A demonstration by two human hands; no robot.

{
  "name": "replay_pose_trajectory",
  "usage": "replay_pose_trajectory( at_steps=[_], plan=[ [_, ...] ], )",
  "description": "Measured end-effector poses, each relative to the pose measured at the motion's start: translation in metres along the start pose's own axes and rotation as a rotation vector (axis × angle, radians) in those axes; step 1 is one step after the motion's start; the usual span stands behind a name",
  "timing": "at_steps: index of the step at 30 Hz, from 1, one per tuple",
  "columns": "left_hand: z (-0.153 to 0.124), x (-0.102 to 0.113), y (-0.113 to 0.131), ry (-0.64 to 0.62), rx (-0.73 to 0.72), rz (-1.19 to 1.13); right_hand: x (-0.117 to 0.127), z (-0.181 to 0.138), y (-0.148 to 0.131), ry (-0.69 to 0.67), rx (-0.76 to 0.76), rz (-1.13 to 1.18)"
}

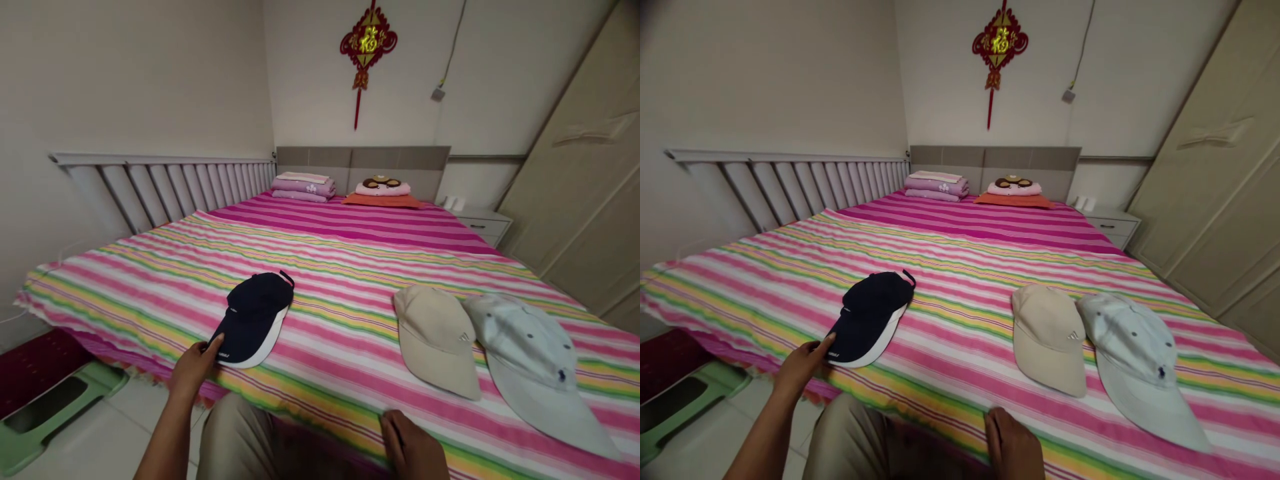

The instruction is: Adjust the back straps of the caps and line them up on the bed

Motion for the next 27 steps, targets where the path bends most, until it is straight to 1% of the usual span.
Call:
replay_pose_trajectory(
  at_steps=[4,6,8,9,10,11,12,13,14,17,20,22,23,26,27],
  plan=[
    [0.005,0.005,-0.008,0.121,0.050,-0.125,0.001,-0.001,0.000,0.007,-0.003,-0.014],
    [0.004,0.009,-0.007,0.185,0.076,-0.175,0.003,-0.001,-0.002,0.020,0.007,-0.017],
    [-0.001,0.016,-0.002,0.279,0.108,-0.271,0.004,-0.001,-0.003,0.038,0.018,-0.017],
    [-0.004,0.018,0.000,0.329,0.140,-0.409,0.005,-0.001,-0.004,0.041,0.020,-0.016],
    [-0.008,0.019,0.001,0.368,0.185,-0.608,0.005,-0.001,-0.004,0.041,0.019,-0.013],
    [-0.012,0.017,0.004,0.381,0.234,-0.833,0.005,-0.001,-0.004,0.039,0.015,-0.009],
    [-0.014,0.012,0.008,0.363,0.279,-1.046,0.004,-0.001,-0.004,0.035,0.009,-0.003],
    [-0.016,0.007,0.015,0.314,0.312,-1.218,0.004,-0.001,-0.003,0.031,0.002,0.005],
    [-0.018,0.003,0.023,0.245,0.329,-1.326,0.003,-0.001,-0.002,0.024,-0.008,0.016],
    [-0.026,-0.004,0.048,0.050,0.304,-1.453,0.002,-0.001,0.001,-0.015,-0.067,0.084],
    [-0.041,-0.015,0.073,-0.185,0.252,-1.707,0.001,0.004,0.004,-0.077,-0.172,0.240],
    [-0.057,-0.029,0.089,-0.378,0.212,-1.861,0.003,0.013,0.002,-0.108,-0.229,0.453],
    [-0.067,-0.038,0.097,-0.487,0.183,-1.909,0.005,0.019,-0.002,-0.125,-0.252,0.600],
    [-0.110,-0.071,0.123,-0.912,0.051,-1.992,0.014,0.043,-0.019,-0.188,-0.314,1.132],
    [-0.126,-0.081,0.130,-1.028,0.008,-1.997,0.020,0.052,-0.025,-0.201,-0.333,1.297]
  ],
)
Point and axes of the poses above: each hand's wrist, its own z-axis towards the middle knuckle, its own x-axis out of the back of the hand, y = z × x, the point moved 7 cm from there along z, towards the middle knuckle, and after that the axes turned 2 degrees about y, right-handed, at the moved point
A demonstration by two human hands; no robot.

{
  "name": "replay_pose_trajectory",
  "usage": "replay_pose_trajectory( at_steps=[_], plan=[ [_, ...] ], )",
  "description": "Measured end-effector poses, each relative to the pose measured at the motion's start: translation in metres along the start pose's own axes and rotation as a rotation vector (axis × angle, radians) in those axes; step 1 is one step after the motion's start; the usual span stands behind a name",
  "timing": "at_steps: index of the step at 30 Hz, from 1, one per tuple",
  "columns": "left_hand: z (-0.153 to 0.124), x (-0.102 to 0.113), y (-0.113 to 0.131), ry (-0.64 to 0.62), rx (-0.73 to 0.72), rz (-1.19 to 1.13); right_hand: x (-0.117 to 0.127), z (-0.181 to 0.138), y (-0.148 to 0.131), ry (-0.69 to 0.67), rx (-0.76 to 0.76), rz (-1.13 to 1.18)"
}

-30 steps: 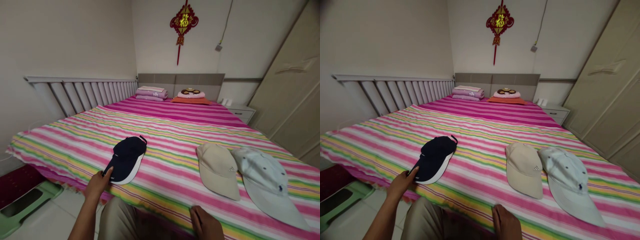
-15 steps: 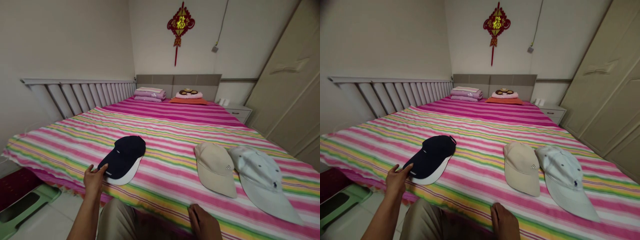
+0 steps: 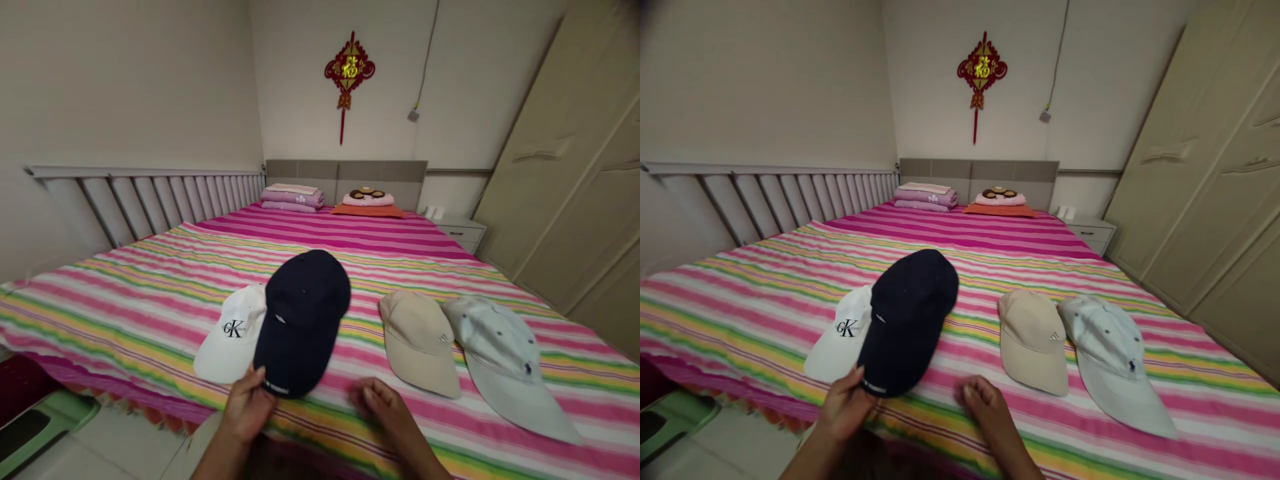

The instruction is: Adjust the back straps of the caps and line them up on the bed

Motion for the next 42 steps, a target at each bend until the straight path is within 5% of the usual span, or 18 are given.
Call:
replay_pose_trajectory(
  at_steps=[3,5,9,19,25,30,37,42],
  plan=[
    [-0.012,-0.004,-0.051,-0.108,0.119,-0.003,-0.010,0.013,-0.035,-0.068,0.027,0.518],
    [-0.019,-0.001,-0.073,-0.078,0.156,0.025,-0.006,0.020,-0.047,0.011,0.004,0.763],
    [-0.028,0.005,-0.091,-0.042,0.236,0.035,-0.004,0.022,-0.045,0.145,-0.169,0.963],
    [0.002,-0.027,-0.059,-0.375,0.290,-0.029,-0.008,0.000,-0.037,0.102,-0.348,0.940],
    [0.013,-0.032,-0.057,-0.237,0.311,0.084,-0.003,-0.015,-0.033,-0.043,-0.335,0.810],
    [0.015,-0.032,-0.054,-0.258,0.301,0.091,0.008,-0.021,-0.026,0.002,-0.315,0.852],
    [0.010,-0.036,-0.067,-0.245,0.511,0.175,0.017,-0.027,-0.026,0.053,-0.173,0.771],
    [0.008,-0.044,-0.061,-0.242,0.393,0.195,0.022,-0.033,-0.022,0.086,-0.171,0.789]
  ],
)
Point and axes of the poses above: each hand's wrist, its own z-axis towards the middle knuckle, its own x-axis out of the back of the hand, y = z × x, the point moved 7 cm from there along z, towards the middle knuckle, and after that the axes turned 2 degrees about y, right-handed, at the moved point
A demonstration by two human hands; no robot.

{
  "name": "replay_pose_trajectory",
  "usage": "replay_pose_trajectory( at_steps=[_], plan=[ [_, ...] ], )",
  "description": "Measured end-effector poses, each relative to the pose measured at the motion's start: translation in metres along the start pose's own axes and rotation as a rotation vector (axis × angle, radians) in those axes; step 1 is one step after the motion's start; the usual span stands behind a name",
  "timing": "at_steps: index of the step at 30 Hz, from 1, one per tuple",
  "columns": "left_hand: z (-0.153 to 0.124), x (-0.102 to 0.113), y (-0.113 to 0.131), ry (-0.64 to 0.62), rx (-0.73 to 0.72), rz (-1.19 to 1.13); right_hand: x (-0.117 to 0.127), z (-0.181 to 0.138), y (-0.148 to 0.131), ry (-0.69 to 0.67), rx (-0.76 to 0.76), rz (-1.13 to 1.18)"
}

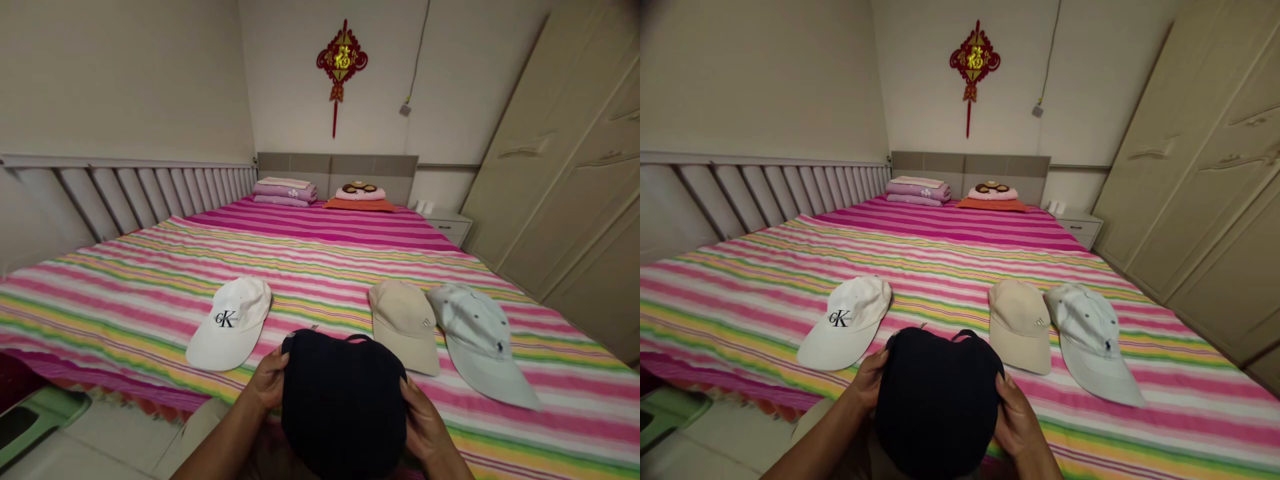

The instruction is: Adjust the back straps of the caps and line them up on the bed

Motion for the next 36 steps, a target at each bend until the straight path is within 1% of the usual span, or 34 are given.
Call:
replay_pose_trajectory(
  at_steps=[2,6,7,9,11,13,16,19,23,27,31,36],
  plan=[
    [-0.001,-0.003,0.004,-0.012,-0.049,0.005,-0.001,-0.002,-0.001,-0.018,0.005,-0.031],
    [0.000,-0.002,0.006,0.052,-0.077,0.009,-0.003,-0.006,-0.003,-0.057,0.001,-0.015],
    [0.000,-0.002,0.005,0.057,-0.073,0.024,-0.003,-0.007,-0.004,-0.053,0.001,0.001],
    [0.001,-0.007,0.004,0.030,-0.047,0.064,-0.003,-0.010,-0.005,-0.039,-0.005,0.013],
    [0.002,-0.012,0.002,0.002,-0.011,0.101,-0.003,-0.012,-0.005,-0.047,-0.027,-0.021],
    [0.002,-0.015,0.002,0.003,0.015,0.147,-0.002,-0.015,-0.003,-0.068,-0.047,-0.082],
    [0.002,-0.020,0.004,0.003,0.030,0.236,0.003,-0.019,-0.006,-0.067,-0.026,-0.141],
    [0.002,-0.025,0.009,-0.005,0.036,0.309,0.003,-0.024,-0.011,-0.049,-0.013,-0.142],
    [0.004,-0.029,0.011,0.010,0.082,0.358,-0.003,-0.030,-0.012,-0.048,-0.058,-0.150],
    [0.007,-0.032,0.014,0.066,0.063,0.421,-0.005,-0.032,-0.010,-0.092,-0.084,-0.201],
    [0.010,-0.043,0.014,0.080,0.051,0.477,-0.008,-0.030,-0.014,-0.128,-0.032,-0.270],
    [0.015,-0.052,0.009,0.095,0.074,0.507,-0.019,-0.028,-0.030,-0.119,0.093,-0.332]
  ],
)
Point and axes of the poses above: each hand's wrist, its own z-axis towards the middle knuckle, its own x-axis out of the back of the hand, y = z × x, the point moved 7 cm from there along z, towards the middle knuckle, and after that the axes turned 2 degrees about y, right-handed, at the moved point
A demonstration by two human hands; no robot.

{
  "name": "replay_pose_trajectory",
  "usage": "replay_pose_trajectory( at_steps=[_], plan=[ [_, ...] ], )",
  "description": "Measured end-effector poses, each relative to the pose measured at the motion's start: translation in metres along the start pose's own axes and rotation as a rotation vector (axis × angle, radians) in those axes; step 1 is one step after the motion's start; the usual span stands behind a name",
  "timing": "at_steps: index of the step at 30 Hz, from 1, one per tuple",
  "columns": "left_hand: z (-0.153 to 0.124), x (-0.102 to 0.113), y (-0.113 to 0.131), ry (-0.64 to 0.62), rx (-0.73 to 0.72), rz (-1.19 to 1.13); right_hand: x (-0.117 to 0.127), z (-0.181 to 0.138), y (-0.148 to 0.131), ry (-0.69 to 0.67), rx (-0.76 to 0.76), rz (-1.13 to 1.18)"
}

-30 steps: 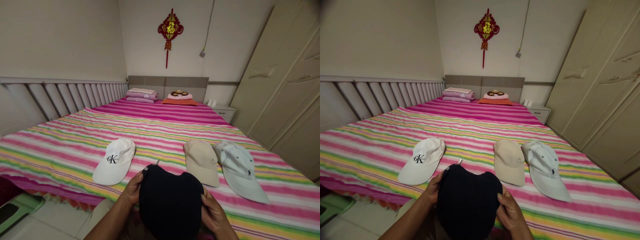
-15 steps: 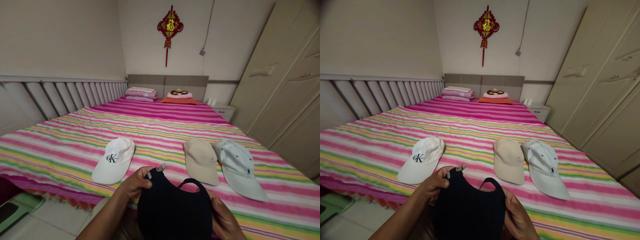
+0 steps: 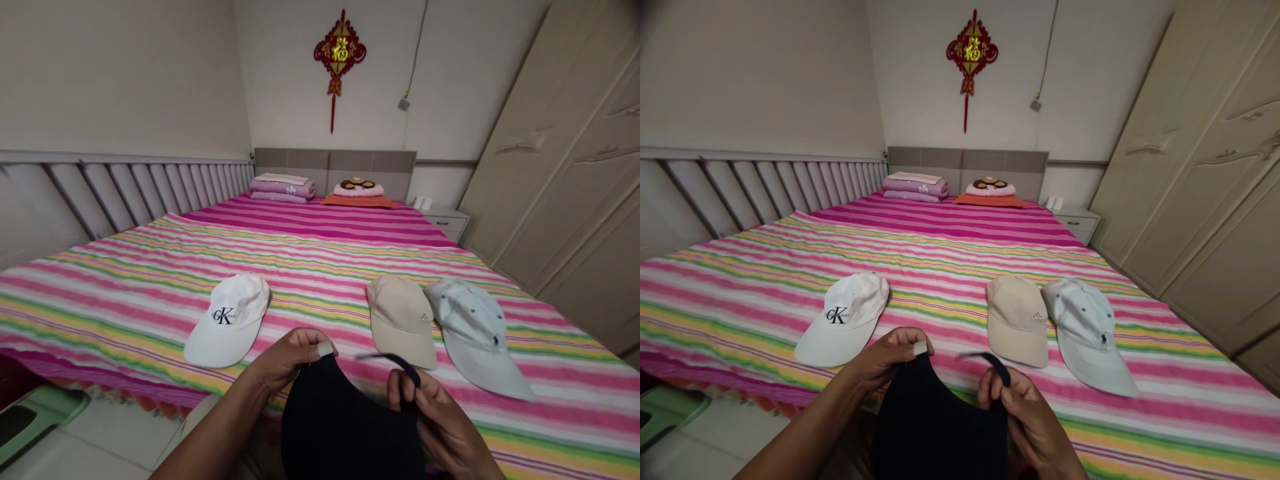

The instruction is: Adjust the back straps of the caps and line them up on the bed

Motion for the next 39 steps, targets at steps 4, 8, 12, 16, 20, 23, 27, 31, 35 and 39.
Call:
replay_pose_trajectory(
  at_steps=[4,8,12,16,20,23,27,31,35,39],
  plan=[
    [0.005,-0.008,0.004,0.019,0.010,0.034,-0.004,0.004,-0.017,0.053,0.096,-0.049],
    [0.006,-0.020,0.020,0.035,0.000,0.078,-0.011,0.006,-0.029,0.068,0.111,-0.189],
    [0.002,-0.034,0.038,0.022,-0.055,0.113,-0.016,0.005,-0.040,0.077,0.163,-0.263],
    [0.002,-0.044,0.038,-0.028,-0.090,0.084,-0.025,0.002,-0.038,0.021,0.149,-0.359],
    [0.006,-0.045,0.030,-0.035,-0.093,0.075,-0.035,0.004,-0.034,0.007,0.084,-0.406],
    [0.006,-0.046,0.026,-0.072,-0.082,0.078,-0.041,0.006,-0.029,0.001,-0.017,-0.360],
    [0.002,-0.047,0.028,-0.152,-0.111,0.081,-0.043,0.009,-0.027,0.003,-0.062,-0.303],
    [0.001,-0.044,0.027,-0.154,-0.141,0.155,-0.042,0.010,-0.027,0.006,-0.045,-0.256],
    [0.003,-0.040,0.023,-0.096,-0.134,0.187,-0.040,0.008,-0.023,-0.002,-0.064,-0.250],
    [0.003,-0.036,0.021,-0.030,-0.144,0.219,-0.038,0.007,-0.019,0.002,-0.090,-0.258]
  ],
)
Point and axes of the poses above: each hand's wrist, its own z-axis towards the middle knuckle, its own x-axis out of the back of the hand, y = z × x, the point moved 7 cm from there along z, towards the middle knuckle, and after that the axes turned 2 degrees about y, right-handed, at the moved point
